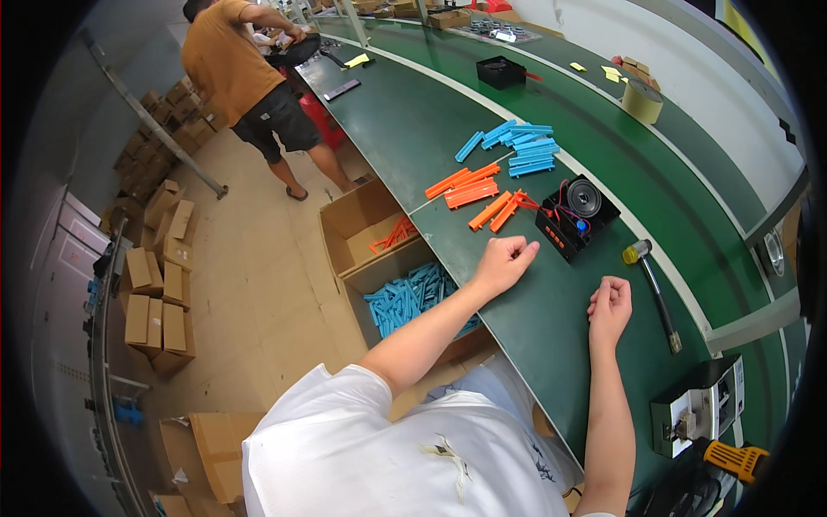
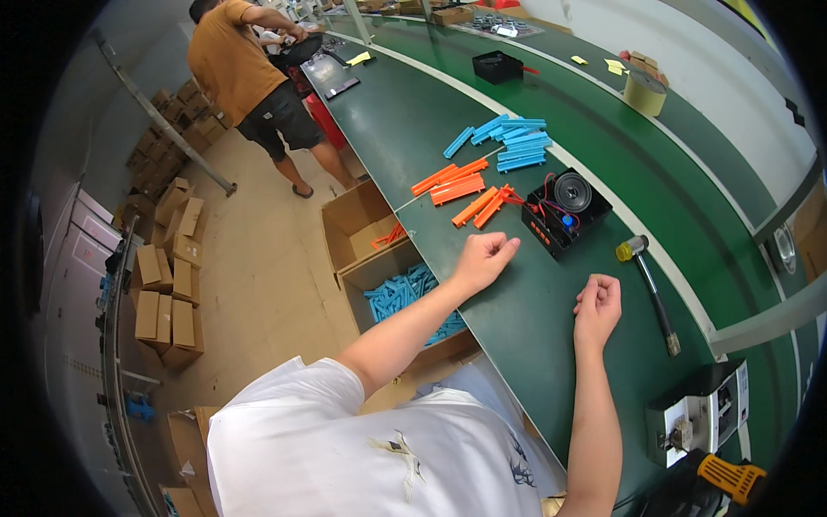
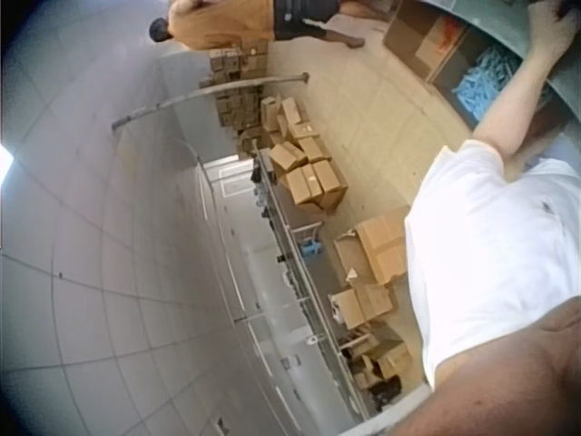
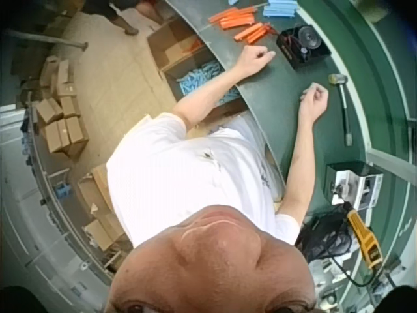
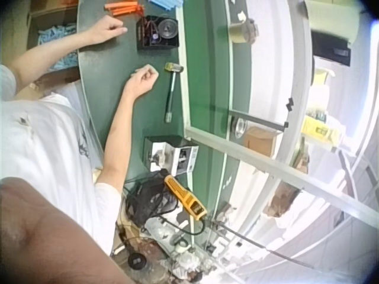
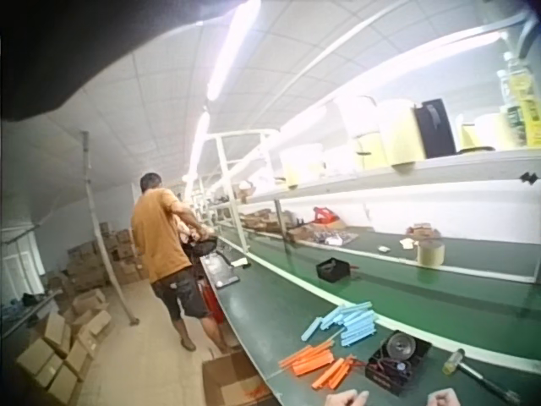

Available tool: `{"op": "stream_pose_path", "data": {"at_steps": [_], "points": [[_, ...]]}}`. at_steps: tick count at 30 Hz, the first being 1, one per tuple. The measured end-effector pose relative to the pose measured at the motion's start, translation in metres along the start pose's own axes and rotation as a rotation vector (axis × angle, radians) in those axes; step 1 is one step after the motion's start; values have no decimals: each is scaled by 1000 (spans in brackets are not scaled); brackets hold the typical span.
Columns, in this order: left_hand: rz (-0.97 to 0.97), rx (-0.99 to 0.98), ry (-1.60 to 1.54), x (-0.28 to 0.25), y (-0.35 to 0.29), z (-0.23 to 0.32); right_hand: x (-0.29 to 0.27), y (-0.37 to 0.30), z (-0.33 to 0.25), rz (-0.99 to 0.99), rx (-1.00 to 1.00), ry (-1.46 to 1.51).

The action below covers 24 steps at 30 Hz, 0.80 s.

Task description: Assembling internal components of a portable speaker using an electric screwdriver on a factory workshop workbench.

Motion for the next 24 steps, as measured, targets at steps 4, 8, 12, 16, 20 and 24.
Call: {"op": "stream_pose_path", "data": {"at_steps": [4,8,12,16,20,24], "points": [[-52,-36,3,-5,-3,5,1,-3,-3,15,17,4],[-694,-80,-240,-45,31,31,-2,-7,-9,52,37,-18],[-1175,247,97,-119,138,55,-2,-8,-9,25,46,-1],[-603,-100,229,-82,291,-17,-1,-10,-9,33,75,-17],[-95,-211,385,-42,409,-123,1,-13,-6,47,99,-9],[91,-103,629,-9,466,-159,2,-12,-10,29,89,-2]]}}
Point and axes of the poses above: each hand's wrist, its own y-axis towards the middle knuckle, its own x-axis out of the palm, z = x × y, the point moved 1 cm from there along y, towards the middle knuckle, and after that the axes turned 15 degrees about y, right-handed, at the moved point
